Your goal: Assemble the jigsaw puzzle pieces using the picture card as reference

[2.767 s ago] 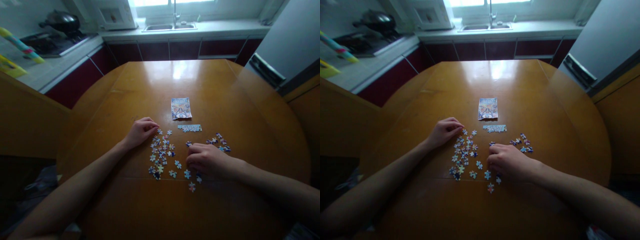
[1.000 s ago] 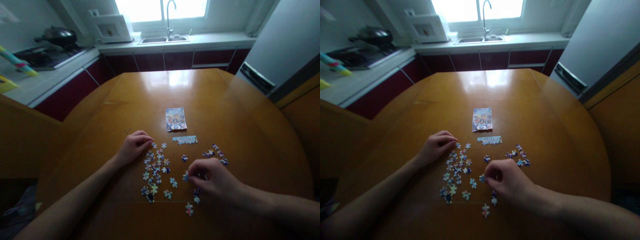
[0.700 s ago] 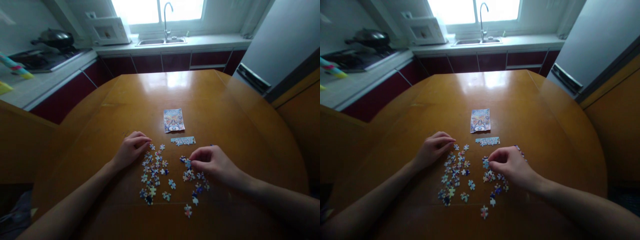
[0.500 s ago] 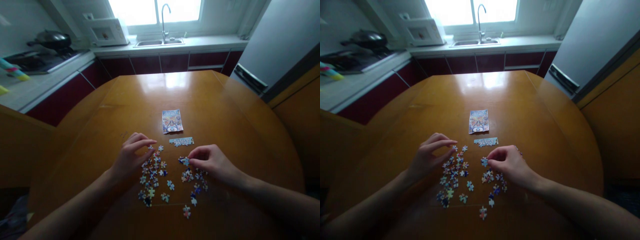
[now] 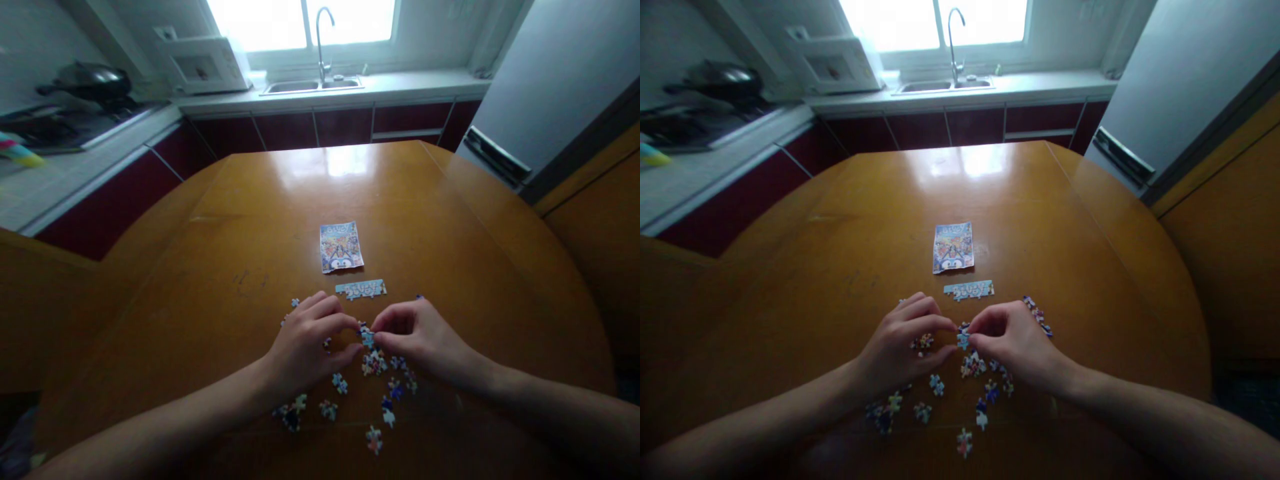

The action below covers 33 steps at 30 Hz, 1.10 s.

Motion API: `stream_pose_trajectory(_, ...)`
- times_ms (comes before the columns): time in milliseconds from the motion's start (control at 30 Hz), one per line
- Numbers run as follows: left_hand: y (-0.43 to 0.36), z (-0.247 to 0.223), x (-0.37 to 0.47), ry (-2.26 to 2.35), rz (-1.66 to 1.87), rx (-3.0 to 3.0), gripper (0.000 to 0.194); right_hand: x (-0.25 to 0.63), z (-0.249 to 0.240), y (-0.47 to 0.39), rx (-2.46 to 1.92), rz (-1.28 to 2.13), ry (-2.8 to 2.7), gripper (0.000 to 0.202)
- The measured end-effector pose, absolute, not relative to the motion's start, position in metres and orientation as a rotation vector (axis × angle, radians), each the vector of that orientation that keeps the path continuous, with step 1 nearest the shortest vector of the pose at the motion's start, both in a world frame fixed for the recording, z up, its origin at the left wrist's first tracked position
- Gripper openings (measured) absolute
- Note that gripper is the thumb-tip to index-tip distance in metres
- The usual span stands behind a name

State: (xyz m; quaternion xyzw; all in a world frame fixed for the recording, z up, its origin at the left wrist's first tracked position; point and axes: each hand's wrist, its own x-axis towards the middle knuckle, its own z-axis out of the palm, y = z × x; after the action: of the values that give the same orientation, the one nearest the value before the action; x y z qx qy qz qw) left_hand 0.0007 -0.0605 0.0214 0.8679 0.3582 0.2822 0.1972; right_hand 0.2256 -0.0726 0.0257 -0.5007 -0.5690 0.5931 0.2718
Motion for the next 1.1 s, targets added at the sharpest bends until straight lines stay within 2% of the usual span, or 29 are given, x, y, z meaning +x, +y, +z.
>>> stream_pose_trajectory(367,-0.044,0.018,0.007,0.946,0.849,2.376,0.007,0.225,0.025,-0.067,-1.336,1.422,-1.601,0.009)
stream_pose_trajectory(633,-0.035,0.01,0.008,0.98,0.858,2.349,0.008,0.235,0.012,-0.057,-1.042,0.775,-2.012,0.005)
stream_pose_trajectory(867,-0.041,0.009,0.008,0.988,0.842,2.371,0.006,0.232,0.006,-0.053,-0.736,0.565,-2.234,0.008)
stream_pose_trajectory(1100,-0.031,0.013,-0.003,1.024,0.781,2.539,0.011,0.239,0.008,-0.046,-0.799,0.471,-2.295,0.008)
